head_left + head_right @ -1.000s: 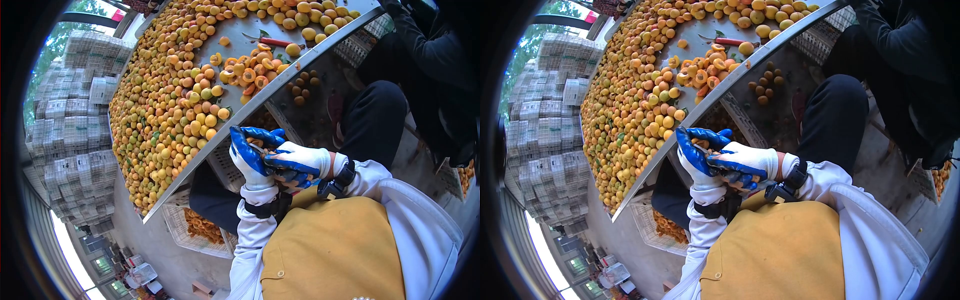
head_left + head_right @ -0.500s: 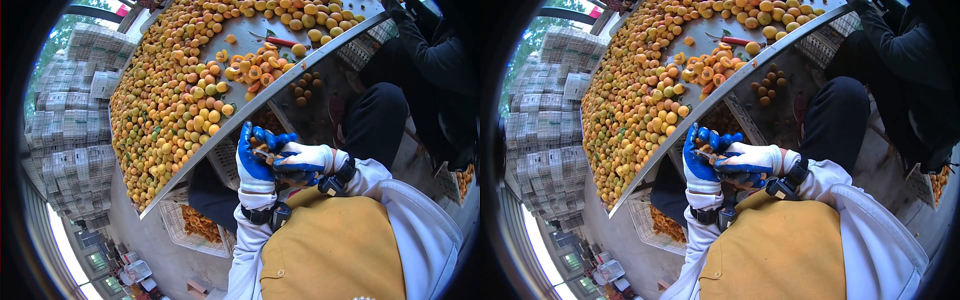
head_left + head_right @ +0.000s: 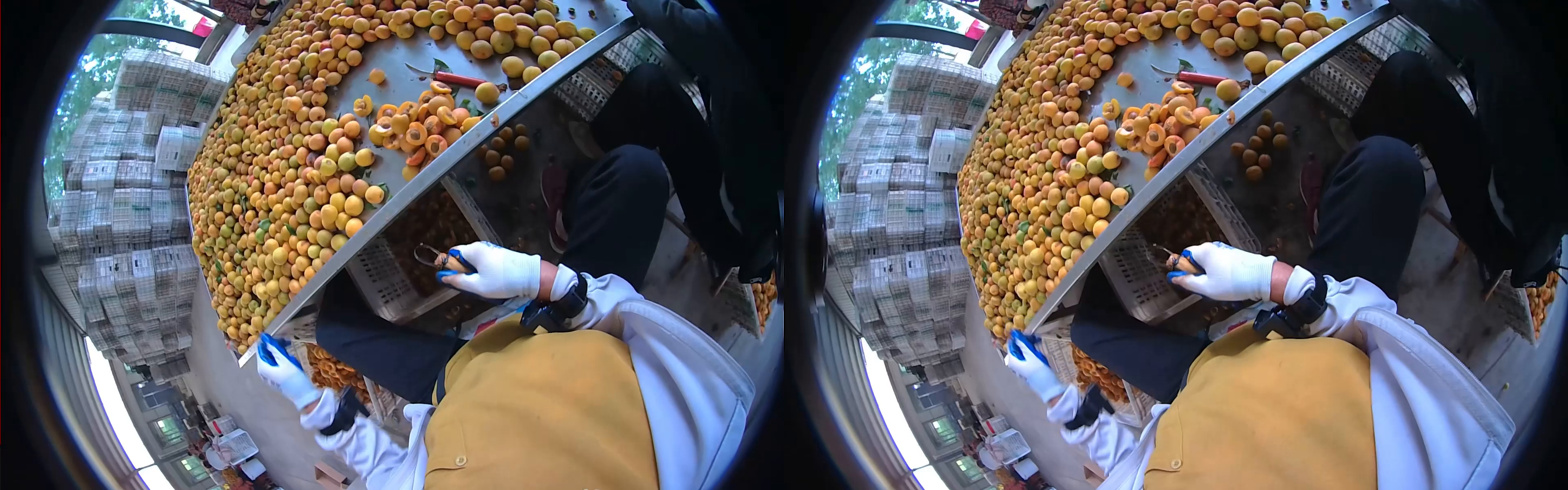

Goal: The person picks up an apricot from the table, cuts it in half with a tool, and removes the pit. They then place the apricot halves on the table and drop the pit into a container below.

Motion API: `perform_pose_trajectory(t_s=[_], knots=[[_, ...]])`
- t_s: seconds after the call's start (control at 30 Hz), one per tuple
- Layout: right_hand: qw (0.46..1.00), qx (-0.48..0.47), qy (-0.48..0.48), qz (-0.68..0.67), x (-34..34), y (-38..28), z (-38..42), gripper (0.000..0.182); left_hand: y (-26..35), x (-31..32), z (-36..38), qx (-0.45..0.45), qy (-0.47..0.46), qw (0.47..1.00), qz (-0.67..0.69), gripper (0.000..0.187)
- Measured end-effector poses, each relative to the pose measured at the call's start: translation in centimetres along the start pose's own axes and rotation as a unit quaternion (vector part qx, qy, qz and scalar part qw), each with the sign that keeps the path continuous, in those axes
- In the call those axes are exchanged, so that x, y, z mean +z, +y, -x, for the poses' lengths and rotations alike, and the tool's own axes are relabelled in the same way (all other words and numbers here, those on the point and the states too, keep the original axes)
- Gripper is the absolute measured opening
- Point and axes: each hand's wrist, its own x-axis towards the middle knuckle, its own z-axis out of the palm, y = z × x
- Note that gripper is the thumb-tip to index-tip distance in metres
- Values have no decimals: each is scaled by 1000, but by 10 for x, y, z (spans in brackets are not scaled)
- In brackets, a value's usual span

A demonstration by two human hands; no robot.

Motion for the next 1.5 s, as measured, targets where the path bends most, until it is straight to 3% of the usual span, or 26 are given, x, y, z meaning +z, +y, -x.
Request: perform_pose_trajectory(t_s=[0.03,0.07,0.13,0.2,0.3,0.37,0.4,0.47,0.5,0.53,0.6,0.67,0.8,0.87,0.93,0.97,1.0,1.03,1.1,1.27,1.4,1.47,1.5], knots=[[1000,-4,7,29,0,-2,1,44,-35,-20,-2,90,15,975,-205,29],[998,-7,13,59,1,-5,2,44,-2,-30,1,97,-30,872,-478,25],[997,-12,-8,80,2,-12,3,42,11,-28,-12,203,-11,834,-513,24],[995,-10,-13,94,3,-15,4,41,47,-12,-37,204,-126,932,-271,25],[992,-11,1,123,1,-14,3,39,114,52,-62,169,-243,953,-58,32],[992,-21,24,123,2,-6,3,37,165,104,-63,193,-320,927,23,38],[991,-31,45,126,2,-2,3,35,179,133,-65,279,-331,901,28,39],[989,-20,54,134,-3,1,4,35,217,183,-51,320,-363,875,30,42],[988,-8,60,144,-6,1,4,35,232,205,-43,354,-379,855,18,45],[987,-7,64,144,-9,2,5,35,227,239,-47,467,-351,811,-5,51],[987,18,65,145,-15,2,6,35,245,271,-32,518,-367,765,-108,54],[986,30,61,151,-20,1,7,35,254,294,-22,481,-402,742,-239,48],[986,14,80,147,-21,-1,8,35,239,311,-20,468,-388,745,-274,42],[986,11,87,144,-21,-1,8,35,220,313,-20,420,-378,801,-196,42],[983,6,133,130,-18,-2,7,35,214,297,-22,362,-366,857,-28,30],[982,-14,157,108,-18,-2,7,36,208,287,-20,190,-438,867,142,27],[979,-35,180,85,-18,-2,6,37,209,270,-14,6,-481,822,303,25],[977,-55,204,42,-16,-2,5,36,209,254,-3,-15,-460,792,401,20],[966,-97,238,-33,-13,-5,3,33,200,232,16,-99,-432,746,497,30],[982,-63,171,-58,-10,-22,7,31,172,219,64,-295,-381,590,648,40],[989,-64,131,-26,-5,-26,6,29,167,210,91,-243,-396,611,641,42],[989,-68,131,-11,-4,-25,5,29,171,206,98,-195,-377,695,581,45],[991,-54,125,-11,-4,-26,6,29,172,205,99,-199,-379,688,586,43]])
